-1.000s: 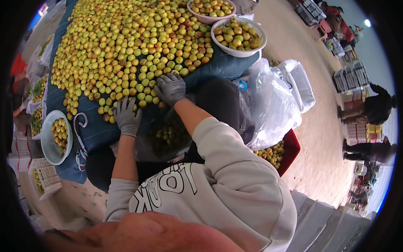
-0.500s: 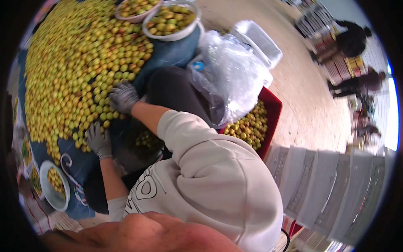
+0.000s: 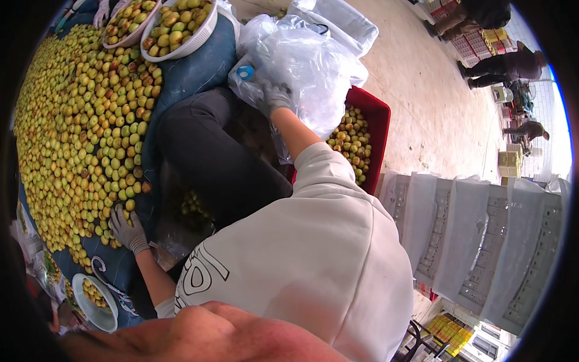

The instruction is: The person sorts green plums from a large pile on a table, picking them up by hand and placing them into a white bowl. The person wears gloves and works continuously, moving plums from the pile to the bowl.

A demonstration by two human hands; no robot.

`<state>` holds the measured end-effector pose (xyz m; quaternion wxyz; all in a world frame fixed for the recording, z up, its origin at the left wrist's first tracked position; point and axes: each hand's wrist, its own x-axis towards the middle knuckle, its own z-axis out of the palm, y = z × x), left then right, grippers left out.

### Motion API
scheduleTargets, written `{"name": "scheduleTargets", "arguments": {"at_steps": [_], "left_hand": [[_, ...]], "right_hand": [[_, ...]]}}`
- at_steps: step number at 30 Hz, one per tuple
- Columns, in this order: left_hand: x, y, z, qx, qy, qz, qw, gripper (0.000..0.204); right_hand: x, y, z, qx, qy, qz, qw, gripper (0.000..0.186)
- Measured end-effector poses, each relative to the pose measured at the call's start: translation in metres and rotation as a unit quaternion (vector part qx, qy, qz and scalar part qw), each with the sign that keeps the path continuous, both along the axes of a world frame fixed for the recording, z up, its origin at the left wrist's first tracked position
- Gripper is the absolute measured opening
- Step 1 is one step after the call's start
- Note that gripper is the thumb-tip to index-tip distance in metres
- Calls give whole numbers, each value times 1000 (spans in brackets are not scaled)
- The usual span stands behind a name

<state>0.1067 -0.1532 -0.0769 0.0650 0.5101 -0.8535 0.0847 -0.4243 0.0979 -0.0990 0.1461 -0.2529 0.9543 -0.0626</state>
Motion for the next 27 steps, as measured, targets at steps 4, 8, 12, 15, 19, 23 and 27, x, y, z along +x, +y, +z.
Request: {"name": "scheduleTargets", "arguments": {"at_steps": [4, 8, 12, 15, 19, 23, 27], "left_hand": [[7, -9, -13, -14, -3, -20, 1000, 56], [7, -11, -3, -12, -34, -13, 999, 56], [-3, -6, -1, -13, -33, -4, 999, 58], [-8, -4, 0, -12, -47, 6, 999, 58], [-3, -6, -4, -17, -29, -9, 999, 56], [4, -6, -5, -38, -32, -20, 999, 55], [2, -10, -9, -48, -9, -40, 998, 55]], "right_hand": [[-39, 61, -114, 126, 114, 97, 981, 74], [-47, 62, -136, 133, 119, 116, 977, 72], [-52, 61, -121, 108, 106, 144, 978, 69], [-60, 62, -119, 115, 77, 140, 980, 79], [-60, 61, -113, 106, 82, 148, 980, 71], [-52, 58, -105, 96, 69, 164, 979, 70], [-60, 65, -121, 101, 94, 179, 974, 68]]}}
